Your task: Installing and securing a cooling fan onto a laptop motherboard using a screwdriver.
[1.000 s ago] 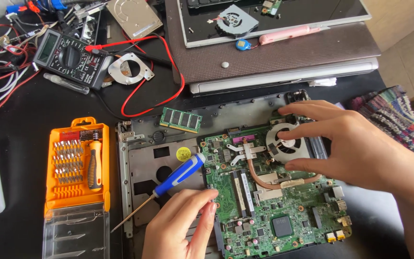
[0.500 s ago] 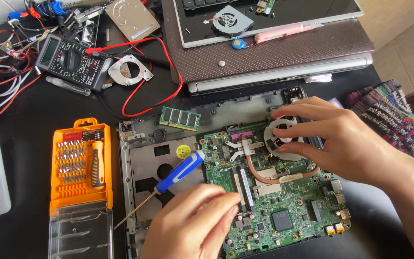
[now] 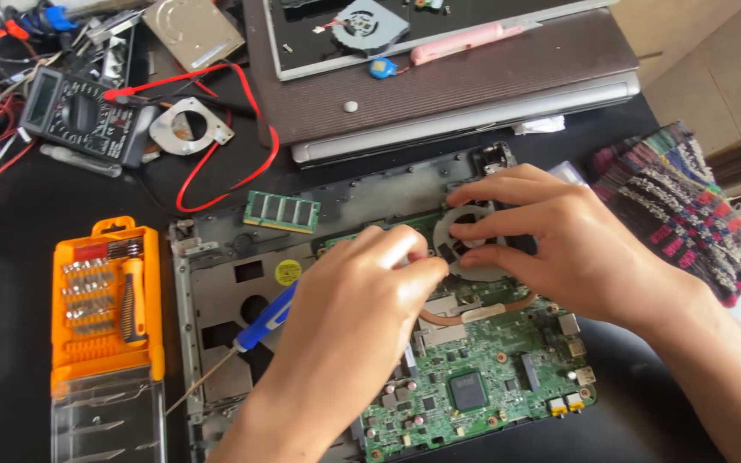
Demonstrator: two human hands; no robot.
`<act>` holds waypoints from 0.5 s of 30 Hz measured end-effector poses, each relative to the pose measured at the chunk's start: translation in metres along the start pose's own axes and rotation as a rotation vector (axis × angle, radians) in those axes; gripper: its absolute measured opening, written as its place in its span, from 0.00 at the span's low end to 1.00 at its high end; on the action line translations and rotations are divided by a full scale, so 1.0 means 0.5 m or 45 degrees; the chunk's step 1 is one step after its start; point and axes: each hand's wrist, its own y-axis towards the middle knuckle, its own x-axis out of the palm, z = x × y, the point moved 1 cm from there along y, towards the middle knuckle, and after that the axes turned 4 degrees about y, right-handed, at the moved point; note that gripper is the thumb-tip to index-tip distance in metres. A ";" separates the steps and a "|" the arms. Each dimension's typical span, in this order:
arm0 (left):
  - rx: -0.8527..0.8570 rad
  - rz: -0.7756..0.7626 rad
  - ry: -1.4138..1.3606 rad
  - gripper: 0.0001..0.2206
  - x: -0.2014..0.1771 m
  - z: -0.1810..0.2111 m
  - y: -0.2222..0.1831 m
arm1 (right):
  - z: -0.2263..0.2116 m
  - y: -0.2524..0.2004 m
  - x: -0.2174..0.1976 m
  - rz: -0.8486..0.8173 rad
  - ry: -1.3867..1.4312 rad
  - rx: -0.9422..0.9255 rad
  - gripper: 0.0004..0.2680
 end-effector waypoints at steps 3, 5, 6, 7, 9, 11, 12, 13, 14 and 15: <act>0.023 -0.122 -0.012 0.03 0.005 -0.011 0.013 | 0.010 0.001 0.000 -0.005 0.003 -0.009 0.08; 0.059 -0.129 0.060 0.04 0.002 -0.021 0.019 | 0.010 0.000 -0.006 -0.005 0.038 -0.024 0.07; 0.095 -0.125 0.136 0.06 0.000 -0.027 0.024 | 0.010 0.001 -0.010 -0.004 0.068 -0.047 0.08; 0.104 -0.127 0.134 0.06 0.002 -0.029 0.028 | 0.014 -0.001 -0.012 0.002 0.065 -0.041 0.08; 0.141 -0.171 0.153 0.08 0.005 -0.033 0.030 | 0.019 -0.001 -0.011 0.000 0.087 -0.073 0.08; 0.163 -0.169 0.144 0.08 0.011 -0.034 0.031 | 0.013 -0.005 -0.008 0.010 0.094 -0.052 0.08; 0.187 -0.155 0.143 0.07 0.013 -0.038 0.034 | 0.012 -0.002 -0.008 0.025 0.090 -0.044 0.08; 0.191 -0.155 0.148 0.07 0.011 -0.039 0.036 | 0.011 0.001 -0.008 0.030 0.090 -0.046 0.08; 0.220 -0.137 0.149 0.07 0.011 -0.037 0.036 | 0.009 0.000 -0.008 0.034 0.085 -0.042 0.07; 0.250 -0.120 0.150 0.09 0.011 -0.035 0.036 | 0.008 -0.002 -0.008 0.039 0.080 -0.037 0.07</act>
